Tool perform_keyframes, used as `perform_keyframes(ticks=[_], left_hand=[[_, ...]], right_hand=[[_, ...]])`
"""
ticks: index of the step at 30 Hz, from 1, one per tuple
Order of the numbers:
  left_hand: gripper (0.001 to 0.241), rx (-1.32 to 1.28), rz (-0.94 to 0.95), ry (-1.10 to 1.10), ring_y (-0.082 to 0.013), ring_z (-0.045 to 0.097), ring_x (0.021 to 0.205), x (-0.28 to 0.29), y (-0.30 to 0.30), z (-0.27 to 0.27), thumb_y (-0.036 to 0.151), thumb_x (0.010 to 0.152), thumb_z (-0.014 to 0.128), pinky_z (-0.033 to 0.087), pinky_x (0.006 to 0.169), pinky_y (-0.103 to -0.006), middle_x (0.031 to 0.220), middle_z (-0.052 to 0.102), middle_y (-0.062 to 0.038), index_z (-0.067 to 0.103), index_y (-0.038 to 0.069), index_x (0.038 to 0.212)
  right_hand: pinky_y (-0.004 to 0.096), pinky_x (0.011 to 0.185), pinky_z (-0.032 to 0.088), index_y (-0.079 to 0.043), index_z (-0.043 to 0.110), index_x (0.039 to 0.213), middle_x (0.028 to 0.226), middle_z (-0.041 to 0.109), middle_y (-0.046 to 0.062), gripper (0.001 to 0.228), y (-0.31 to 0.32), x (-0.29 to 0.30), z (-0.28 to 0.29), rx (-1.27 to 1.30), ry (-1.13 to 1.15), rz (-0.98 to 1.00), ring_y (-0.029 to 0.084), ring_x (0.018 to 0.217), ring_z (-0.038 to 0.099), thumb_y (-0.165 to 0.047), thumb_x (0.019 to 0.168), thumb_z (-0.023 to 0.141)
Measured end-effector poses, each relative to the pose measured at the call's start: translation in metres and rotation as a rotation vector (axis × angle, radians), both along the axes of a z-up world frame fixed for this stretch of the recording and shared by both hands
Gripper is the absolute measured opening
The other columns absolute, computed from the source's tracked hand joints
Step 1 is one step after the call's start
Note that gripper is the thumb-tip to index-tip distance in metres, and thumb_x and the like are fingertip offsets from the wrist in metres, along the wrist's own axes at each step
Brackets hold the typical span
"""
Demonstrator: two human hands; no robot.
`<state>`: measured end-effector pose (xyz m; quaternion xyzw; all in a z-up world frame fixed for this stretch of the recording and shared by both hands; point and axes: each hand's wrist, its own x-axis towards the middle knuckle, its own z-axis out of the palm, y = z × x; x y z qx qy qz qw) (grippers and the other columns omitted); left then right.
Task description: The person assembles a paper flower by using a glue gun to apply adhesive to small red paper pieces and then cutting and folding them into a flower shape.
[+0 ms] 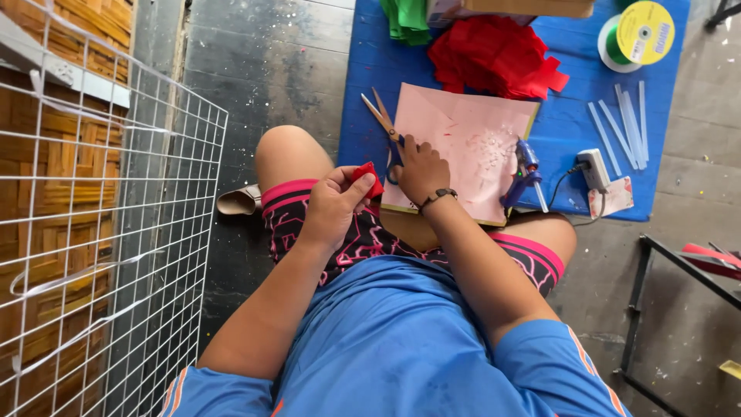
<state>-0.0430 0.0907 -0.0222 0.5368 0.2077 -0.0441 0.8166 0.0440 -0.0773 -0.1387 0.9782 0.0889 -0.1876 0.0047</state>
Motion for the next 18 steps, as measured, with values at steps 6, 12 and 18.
perform_keyframes(ticks=[6, 12, 18], left_hand=[[0.022, 0.086, 0.047, -0.066, -0.0120, 0.067, 0.062, 0.004, 0.011, 0.004, 0.013, 0.092, 0.079, 0.049, 0.049, -0.0168, 0.073, 0.065, -0.009, 0.070, -0.003, 0.104], [0.024, 0.058, 0.093, -0.093, -0.0128, 0.065, 0.062, 0.008, 0.012, 0.018, 0.013, 0.091, 0.081, 0.049, 0.050, -0.0170, 0.073, 0.065, -0.010, 0.071, -0.004, 0.104], [0.022, -0.031, 0.065, -0.114, -0.0115, 0.057, 0.048, 0.019, -0.010, -0.005, 0.012, 0.091, 0.080, 0.047, 0.045, -0.0186, 0.061, 0.063, -0.013, 0.069, -0.005, 0.099]], right_hand=[[0.055, 0.084, 0.058, -0.010, 0.055, 0.131, 0.109, 0.065, 0.020, 0.048, -0.015, 0.025, -0.005, 0.183, 0.136, -0.025, 0.045, 0.099, 0.071, -0.037, 0.092, 0.060], [0.032, 0.068, 0.058, -0.004, 0.057, 0.138, 0.100, 0.074, 0.017, 0.051, -0.041, 0.006, 0.053, 1.002, 0.291, -0.374, 0.023, 0.074, 0.069, -0.022, 0.092, 0.069], [0.033, 0.079, 0.057, -0.004, 0.043, 0.152, 0.107, 0.067, 0.016, 0.102, -0.063, -0.056, 0.075, 1.559, 0.561, -0.077, 0.023, 0.096, 0.067, -0.036, 0.070, 0.093]])
